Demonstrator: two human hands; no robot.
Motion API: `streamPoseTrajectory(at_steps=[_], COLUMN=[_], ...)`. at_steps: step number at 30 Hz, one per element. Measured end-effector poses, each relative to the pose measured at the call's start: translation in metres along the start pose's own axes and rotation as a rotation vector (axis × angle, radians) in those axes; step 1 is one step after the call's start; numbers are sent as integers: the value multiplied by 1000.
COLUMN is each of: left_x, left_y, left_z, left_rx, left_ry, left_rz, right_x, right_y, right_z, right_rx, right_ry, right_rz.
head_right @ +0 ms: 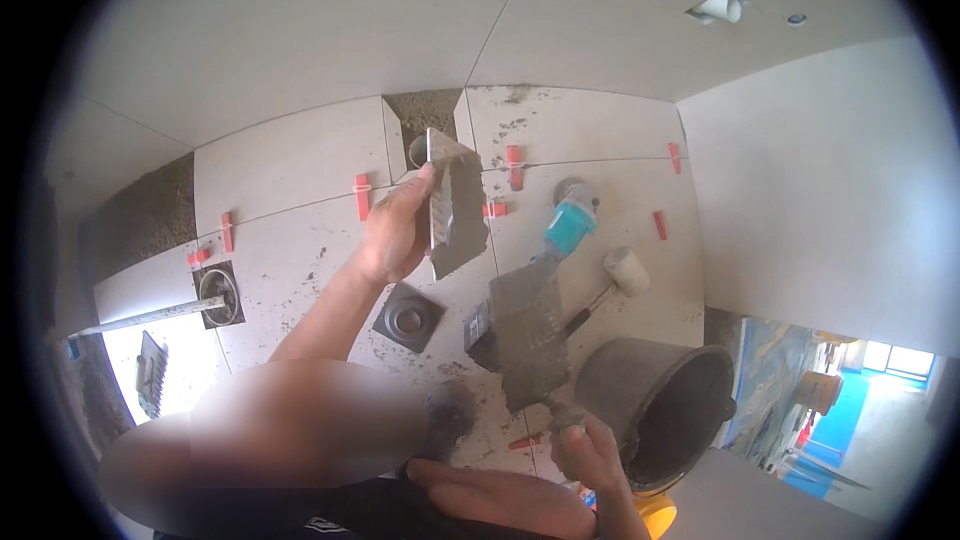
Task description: The person applies mortar to small tile pieces with a trowel, fits them into the space around a floor drain, and taps them into place using a rubber mallet. They use an angle grinder to shape a tile, apply mortar, and place the final pieces before installing a drain cover.
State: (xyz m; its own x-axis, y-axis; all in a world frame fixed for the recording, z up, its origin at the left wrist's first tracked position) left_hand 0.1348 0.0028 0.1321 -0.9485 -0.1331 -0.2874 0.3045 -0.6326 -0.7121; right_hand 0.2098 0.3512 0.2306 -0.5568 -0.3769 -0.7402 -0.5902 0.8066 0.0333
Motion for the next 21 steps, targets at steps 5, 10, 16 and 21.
streamPoseTrajectory(at_steps=[5,10,16,21], left_x=[-12,-22,-28,-29], left_y=[-9,-18,-7,-3], left_z=[-4,-14,-16,-25], left_rx=[149,68,111,57], left_ry=[146,248,320,379], left_rz=[-85,-137,-241,-268], right_x=[14,19,18,12], right_y=[5,10,15,19], right_z=[-27,-39,-45,-55], right_rx=[-275,-374,-417,-352], right_ry=[159,195,272,216], right_rz=[10,33,152,324])
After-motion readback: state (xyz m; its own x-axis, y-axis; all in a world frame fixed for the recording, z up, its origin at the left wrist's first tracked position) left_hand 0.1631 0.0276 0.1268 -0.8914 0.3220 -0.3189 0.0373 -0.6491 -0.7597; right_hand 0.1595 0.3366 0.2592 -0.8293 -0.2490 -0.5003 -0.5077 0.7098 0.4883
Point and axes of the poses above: each hand's wrist, its own x-axis towards the middle knuckle, its own y-axis out of the back of the hand, z = x × y, the point moved 3 cm from there along x, towards the middle knuckle, and after that the axes turned 2 degrees about -z, right-handed, at the moved point
